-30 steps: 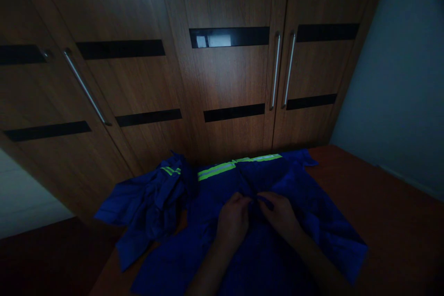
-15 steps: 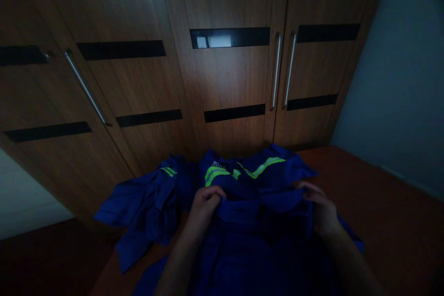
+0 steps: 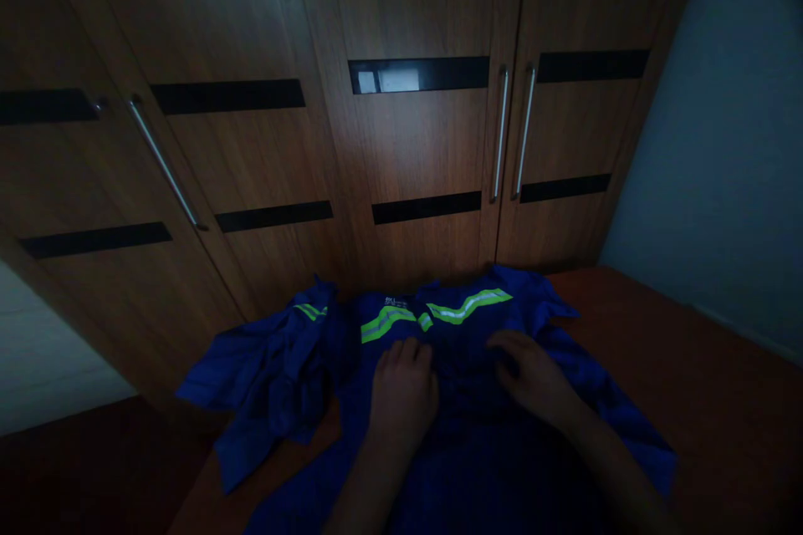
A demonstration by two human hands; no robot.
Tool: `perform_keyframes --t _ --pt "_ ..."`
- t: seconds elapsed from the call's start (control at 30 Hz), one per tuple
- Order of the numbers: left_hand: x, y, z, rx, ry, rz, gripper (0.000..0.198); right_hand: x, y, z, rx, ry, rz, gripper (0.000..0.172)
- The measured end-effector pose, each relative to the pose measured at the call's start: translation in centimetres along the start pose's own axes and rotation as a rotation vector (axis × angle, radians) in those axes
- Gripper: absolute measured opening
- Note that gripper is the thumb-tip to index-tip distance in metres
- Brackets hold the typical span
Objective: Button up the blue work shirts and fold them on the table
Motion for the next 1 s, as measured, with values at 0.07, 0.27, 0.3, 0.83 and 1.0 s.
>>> perform_keyframes --t 0.07,0.27,0.3,0.83,1.0 --pt "1.5 0.8 -0.2 -0.016 0.064 -0.053 0.019 -2.0 -0.3 0.7 -0.001 -0.047 0.062 0.031" --pt "0.8 4.3 -0.4 -0.109 0.033 -0.161 0.014 -3.9 2.7 1.8 -0.120 0.004 0.097 0.040" --pt "0.3 4.7 -0.3 -0.129 0.016 -0.195 0.013 -3.4 3.2 1.8 -0.119 0.036 0.106 0.039" --pt "-0.7 4.7 0.0 -0.084 0.072 -0.389 0.027 -5.4 2.0 0.2 -0.023 -0.177 0.070 0.026" --pt "-0.6 4.1 0.1 -0.036 0.054 -0.426 0.029 -4.9 3.1 -0.1 -0.105 -0.119 0.047 0.028"
Point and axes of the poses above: each hand's wrist, its own z-axis towards the middle knuckle, its own y-axis out of the palm, x = y × z, the point moved 5 cm from there along z, towards the middle knuckle, and after that the axes turned 13 degrees about -z, right-handed, at the moved point
